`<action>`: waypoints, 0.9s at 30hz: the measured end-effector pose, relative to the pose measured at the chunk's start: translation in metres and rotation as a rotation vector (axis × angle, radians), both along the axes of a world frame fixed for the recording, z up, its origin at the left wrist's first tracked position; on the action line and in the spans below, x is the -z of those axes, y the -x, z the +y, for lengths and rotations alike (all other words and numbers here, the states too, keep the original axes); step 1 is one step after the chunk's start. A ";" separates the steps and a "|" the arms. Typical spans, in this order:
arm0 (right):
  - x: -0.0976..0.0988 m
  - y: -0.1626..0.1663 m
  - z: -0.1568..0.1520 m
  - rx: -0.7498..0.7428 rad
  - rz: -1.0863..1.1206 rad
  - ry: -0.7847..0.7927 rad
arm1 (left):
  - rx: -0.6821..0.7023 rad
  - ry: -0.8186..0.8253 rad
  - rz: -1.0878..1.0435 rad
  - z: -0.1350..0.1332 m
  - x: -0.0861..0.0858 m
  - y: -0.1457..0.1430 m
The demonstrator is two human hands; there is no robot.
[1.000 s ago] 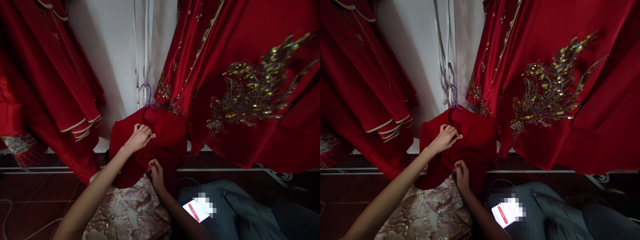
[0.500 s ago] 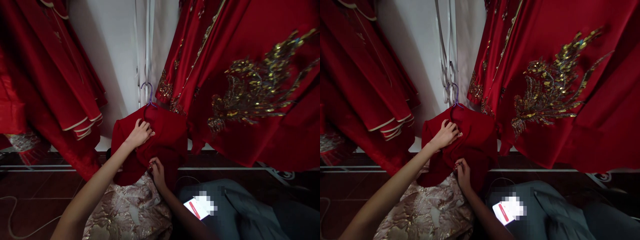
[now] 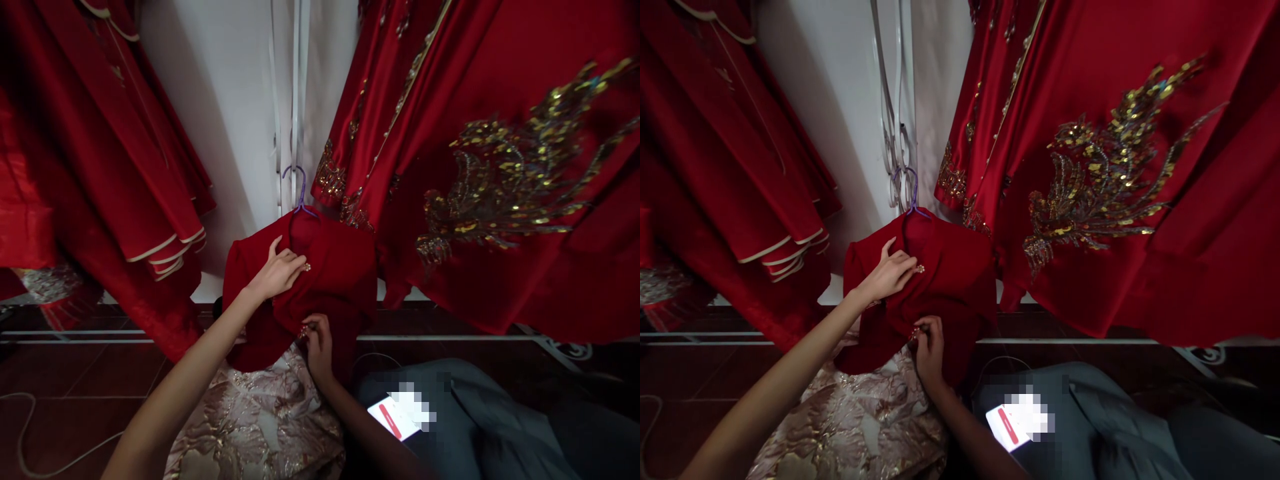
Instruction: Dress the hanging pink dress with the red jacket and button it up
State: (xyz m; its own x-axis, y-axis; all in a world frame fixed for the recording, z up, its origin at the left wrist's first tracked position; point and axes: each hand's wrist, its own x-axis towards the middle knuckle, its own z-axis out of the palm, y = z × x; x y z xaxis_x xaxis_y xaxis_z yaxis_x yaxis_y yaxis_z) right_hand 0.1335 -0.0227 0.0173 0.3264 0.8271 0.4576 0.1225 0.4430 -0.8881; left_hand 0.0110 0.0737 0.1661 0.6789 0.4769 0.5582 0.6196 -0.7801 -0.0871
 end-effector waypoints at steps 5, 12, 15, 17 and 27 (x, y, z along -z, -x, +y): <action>-0.065 0.004 0.027 0.053 -0.012 -0.220 | -0.071 0.009 -0.089 -0.006 0.002 0.009; -0.137 0.024 0.093 -0.010 -0.135 0.106 | -0.499 -0.112 -0.193 0.002 0.001 0.022; -0.135 0.004 0.106 0.388 -0.432 0.169 | -0.692 -0.159 -0.098 0.011 -0.005 0.035; -0.133 -0.022 0.112 0.456 -0.578 0.188 | -0.780 -0.158 -0.134 0.019 -0.009 0.050; -0.183 -0.156 0.132 -0.103 -1.014 0.256 | -0.693 0.716 -0.520 0.060 -0.025 0.127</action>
